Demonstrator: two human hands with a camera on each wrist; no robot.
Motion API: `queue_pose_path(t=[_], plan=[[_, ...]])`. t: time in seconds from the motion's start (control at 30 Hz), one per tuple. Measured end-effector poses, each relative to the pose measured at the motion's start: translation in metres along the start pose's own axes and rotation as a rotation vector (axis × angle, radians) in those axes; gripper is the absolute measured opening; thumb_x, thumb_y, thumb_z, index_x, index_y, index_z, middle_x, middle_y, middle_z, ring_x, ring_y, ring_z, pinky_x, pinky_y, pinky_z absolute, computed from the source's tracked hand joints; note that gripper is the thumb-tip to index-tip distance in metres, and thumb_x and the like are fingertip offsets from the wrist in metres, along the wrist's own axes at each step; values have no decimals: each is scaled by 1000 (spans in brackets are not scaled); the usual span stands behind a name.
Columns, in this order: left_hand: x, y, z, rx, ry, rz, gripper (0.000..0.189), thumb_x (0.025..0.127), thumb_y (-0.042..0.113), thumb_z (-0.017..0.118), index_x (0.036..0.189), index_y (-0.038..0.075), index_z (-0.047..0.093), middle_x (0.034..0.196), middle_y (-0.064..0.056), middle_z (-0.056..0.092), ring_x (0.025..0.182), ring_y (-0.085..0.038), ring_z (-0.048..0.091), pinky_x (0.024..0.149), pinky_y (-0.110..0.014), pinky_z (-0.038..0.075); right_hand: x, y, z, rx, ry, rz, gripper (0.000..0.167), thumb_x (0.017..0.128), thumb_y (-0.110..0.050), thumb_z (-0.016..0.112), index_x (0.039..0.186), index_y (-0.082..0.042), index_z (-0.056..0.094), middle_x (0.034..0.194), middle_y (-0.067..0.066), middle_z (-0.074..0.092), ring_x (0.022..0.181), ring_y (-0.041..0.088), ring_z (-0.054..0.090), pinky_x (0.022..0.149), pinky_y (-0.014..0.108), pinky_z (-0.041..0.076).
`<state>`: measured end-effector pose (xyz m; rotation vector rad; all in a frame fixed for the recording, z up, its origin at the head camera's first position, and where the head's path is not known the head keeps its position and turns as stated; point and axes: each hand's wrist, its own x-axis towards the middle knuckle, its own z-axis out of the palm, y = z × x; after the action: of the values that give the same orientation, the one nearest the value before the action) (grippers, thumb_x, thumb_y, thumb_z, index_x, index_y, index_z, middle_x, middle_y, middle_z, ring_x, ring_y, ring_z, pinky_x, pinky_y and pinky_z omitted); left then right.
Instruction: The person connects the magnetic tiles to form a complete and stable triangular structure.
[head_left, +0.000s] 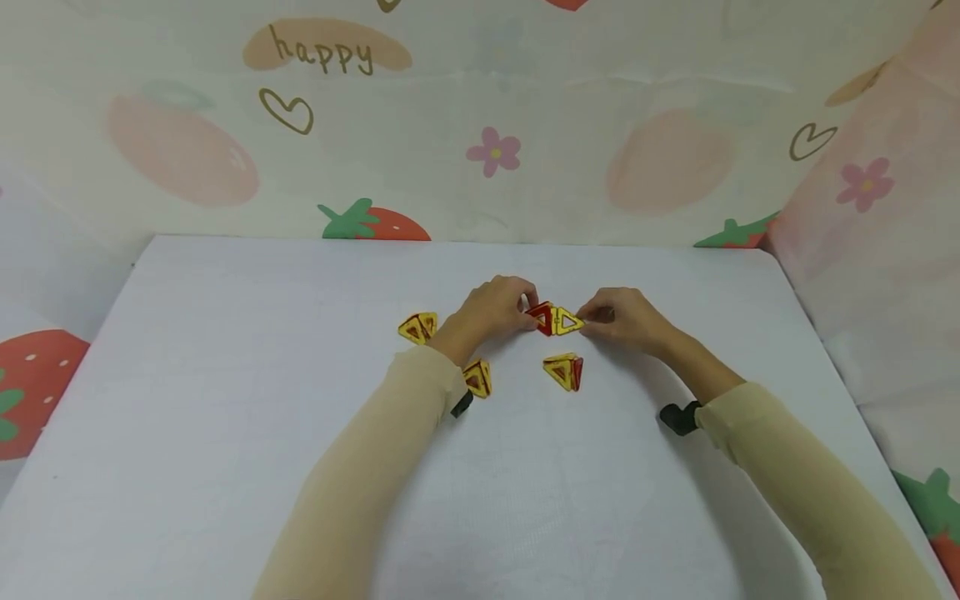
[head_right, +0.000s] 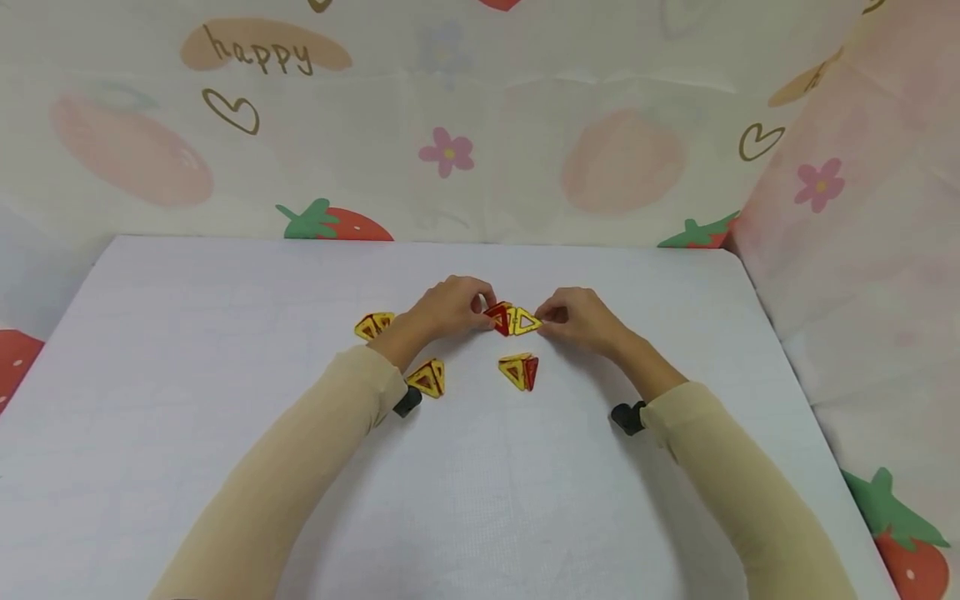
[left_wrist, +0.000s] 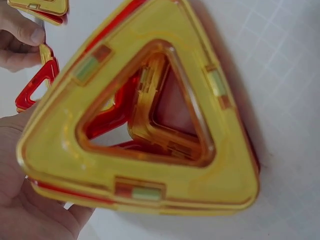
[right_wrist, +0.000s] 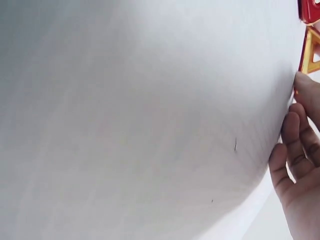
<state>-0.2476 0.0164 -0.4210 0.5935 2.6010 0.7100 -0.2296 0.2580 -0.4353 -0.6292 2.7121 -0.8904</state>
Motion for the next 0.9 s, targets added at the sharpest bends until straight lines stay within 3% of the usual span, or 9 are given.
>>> queue_pose_path(t=[0.33, 0.9], plan=[[0, 2, 0, 4, 3, 7, 23, 92, 24, 73, 111, 13, 67, 97, -2, 62, 88, -19, 54, 78, -33, 43, 0, -3, 5, 22, 12, 50, 20, 90, -3, 71, 110, 3, 70, 102, 13, 67, 94, 26, 60, 87, 42, 48], [1, 0, 2, -6, 9, 6, 24, 93, 24, 72, 114, 13, 66, 99, -2, 62, 90, -19, 55, 82, -34, 45, 3, -8, -3, 84, -7, 93, 20, 94, -9, 68, 112, 0, 71, 103, 11, 71, 91, 24, 62, 81, 34, 50]])
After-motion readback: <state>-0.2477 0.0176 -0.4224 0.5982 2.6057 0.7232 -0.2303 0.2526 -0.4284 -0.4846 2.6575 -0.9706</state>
